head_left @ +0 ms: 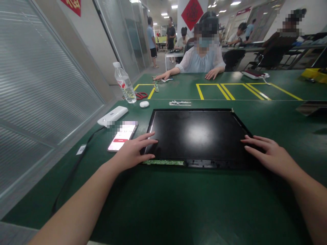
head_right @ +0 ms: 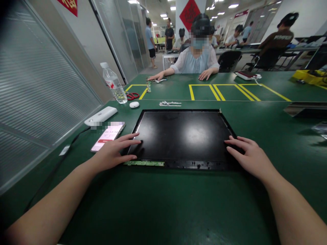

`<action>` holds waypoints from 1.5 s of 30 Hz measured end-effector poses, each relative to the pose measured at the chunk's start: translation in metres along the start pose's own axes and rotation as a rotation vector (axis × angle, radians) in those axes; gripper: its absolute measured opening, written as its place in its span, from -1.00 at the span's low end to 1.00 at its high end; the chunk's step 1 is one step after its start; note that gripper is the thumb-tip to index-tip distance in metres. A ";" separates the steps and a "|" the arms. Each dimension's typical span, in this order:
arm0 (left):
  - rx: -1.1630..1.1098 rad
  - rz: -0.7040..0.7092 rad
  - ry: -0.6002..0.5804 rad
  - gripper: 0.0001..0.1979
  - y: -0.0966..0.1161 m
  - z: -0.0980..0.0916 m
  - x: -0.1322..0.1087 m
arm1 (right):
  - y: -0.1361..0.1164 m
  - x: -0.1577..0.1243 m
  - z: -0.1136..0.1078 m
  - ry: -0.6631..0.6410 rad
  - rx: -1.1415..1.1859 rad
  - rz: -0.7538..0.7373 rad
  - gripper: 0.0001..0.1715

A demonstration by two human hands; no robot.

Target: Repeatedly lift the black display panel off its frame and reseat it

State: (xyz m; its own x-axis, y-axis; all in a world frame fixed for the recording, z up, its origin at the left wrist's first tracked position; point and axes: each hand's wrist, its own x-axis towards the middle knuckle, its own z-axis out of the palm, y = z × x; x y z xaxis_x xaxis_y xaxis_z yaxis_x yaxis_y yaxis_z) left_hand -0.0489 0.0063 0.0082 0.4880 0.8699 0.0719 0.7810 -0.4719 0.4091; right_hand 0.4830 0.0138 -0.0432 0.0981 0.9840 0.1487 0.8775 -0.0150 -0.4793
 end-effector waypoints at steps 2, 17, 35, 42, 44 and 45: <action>-0.017 -0.019 -0.010 -0.50 0.002 0.000 0.000 | -0.002 0.000 -0.001 -0.012 -0.004 0.009 -0.38; -0.159 -0.270 0.180 -0.33 0.000 0.008 0.007 | -0.006 -0.003 -0.019 0.017 0.038 0.294 -0.26; -0.493 -0.442 0.354 -0.67 0.008 0.007 0.013 | -0.006 -0.002 -0.016 0.132 0.197 0.373 -0.46; -1.364 -0.886 0.460 -0.46 0.042 0.002 0.020 | 0.000 0.000 -0.014 0.114 0.176 0.413 -0.54; -1.441 -0.902 0.487 -0.44 0.045 0.001 0.021 | 0.000 0.000 -0.013 0.117 0.187 0.416 -0.57; -1.464 -0.909 0.501 -0.44 0.046 0.001 0.021 | 0.000 0.000 -0.013 0.127 0.197 0.416 -0.58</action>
State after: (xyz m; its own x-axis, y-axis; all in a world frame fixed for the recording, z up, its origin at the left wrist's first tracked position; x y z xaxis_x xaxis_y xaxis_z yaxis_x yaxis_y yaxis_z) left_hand -0.0027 0.0029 0.0280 -0.2240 0.8452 -0.4852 -0.3708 0.3865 0.8445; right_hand 0.4891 0.0115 -0.0321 0.4899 0.8717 0.0084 0.6472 -0.3572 -0.6734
